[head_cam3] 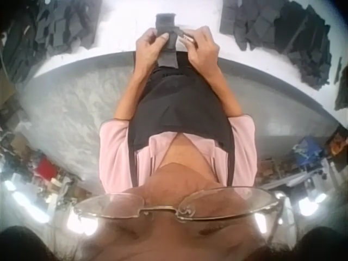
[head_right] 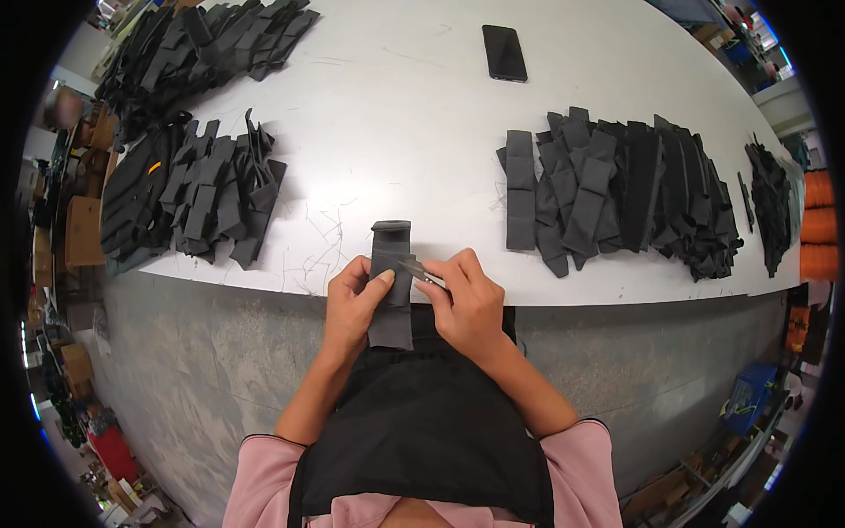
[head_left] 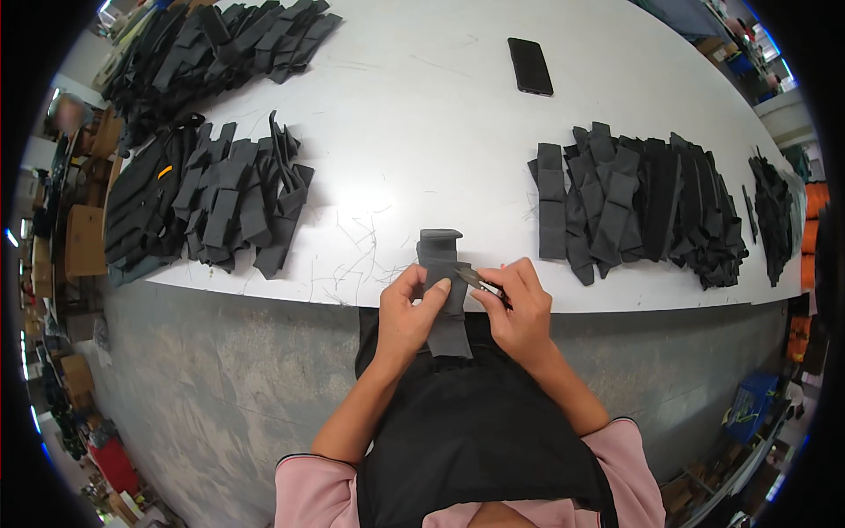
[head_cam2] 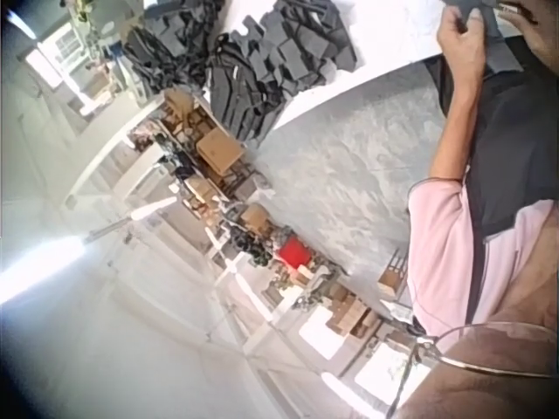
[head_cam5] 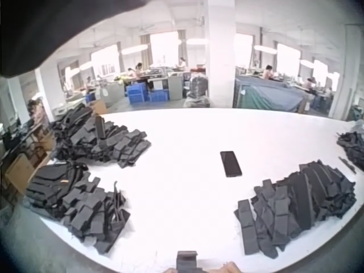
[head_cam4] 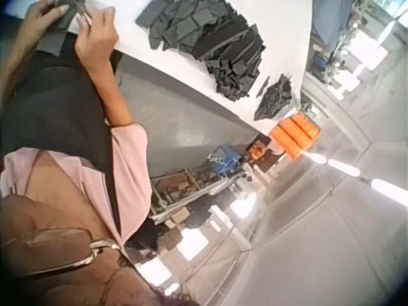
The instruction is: Trimming excess thread or small edges from black fabric pieces using small nippers or snips.
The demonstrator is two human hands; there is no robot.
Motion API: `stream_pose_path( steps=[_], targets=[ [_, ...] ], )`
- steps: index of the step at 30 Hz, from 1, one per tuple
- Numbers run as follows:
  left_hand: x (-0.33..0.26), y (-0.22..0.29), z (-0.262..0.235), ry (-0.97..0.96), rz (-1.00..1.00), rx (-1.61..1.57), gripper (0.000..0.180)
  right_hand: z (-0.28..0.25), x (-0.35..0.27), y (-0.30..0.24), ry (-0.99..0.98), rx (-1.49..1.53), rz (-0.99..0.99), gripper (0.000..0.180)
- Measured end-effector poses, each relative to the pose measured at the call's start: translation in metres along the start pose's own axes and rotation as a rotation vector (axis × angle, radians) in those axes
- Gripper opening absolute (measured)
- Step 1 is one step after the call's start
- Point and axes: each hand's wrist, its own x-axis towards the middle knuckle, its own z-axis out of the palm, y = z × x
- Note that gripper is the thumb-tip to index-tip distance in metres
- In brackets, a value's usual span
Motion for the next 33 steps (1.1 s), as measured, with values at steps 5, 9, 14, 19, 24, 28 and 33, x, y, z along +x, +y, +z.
stream_pose_path(
  steps=[5, 9, 14, 19, 24, 28, 33],
  targets=[
    [0.001, -0.004, 0.000, 0.023, 0.120, 0.166, 0.018, -0.003, 0.009, -0.009, -0.035, 0.040, 0.020, 0.021],
    [0.001, -0.009, -0.002, 0.094, 0.262, 0.423, 0.020, 0.006, 0.016, -0.011, -0.121, -0.027, -0.070, 0.020],
    [0.000, -0.005, -0.002, 0.163, 0.330, 0.593, 0.023, 0.007, 0.013, -0.010, -0.098, 0.007, 0.025, 0.016],
    [0.006, -0.005, -0.003, 0.134, 0.384, 0.529, 0.024, 0.009, 0.012, 0.003, -0.159, 0.227, 0.167, 0.012],
    [0.015, -0.015, -0.018, -0.011, -0.118, -0.051, 0.035, -0.007, 0.009, -0.002, -0.197, 0.461, 0.384, 0.018],
    [0.011, -0.011, -0.016, -0.105, -0.148, -0.044, 0.031, 0.015, 0.011, -0.002, -0.245, 0.321, 0.169, 0.022],
    [0.001, -0.008, -0.025, -0.350, -0.226, -0.234, 0.033, 0.029, 0.027, 0.004, -0.258, 0.833, 0.718, 0.011]
  ],
)
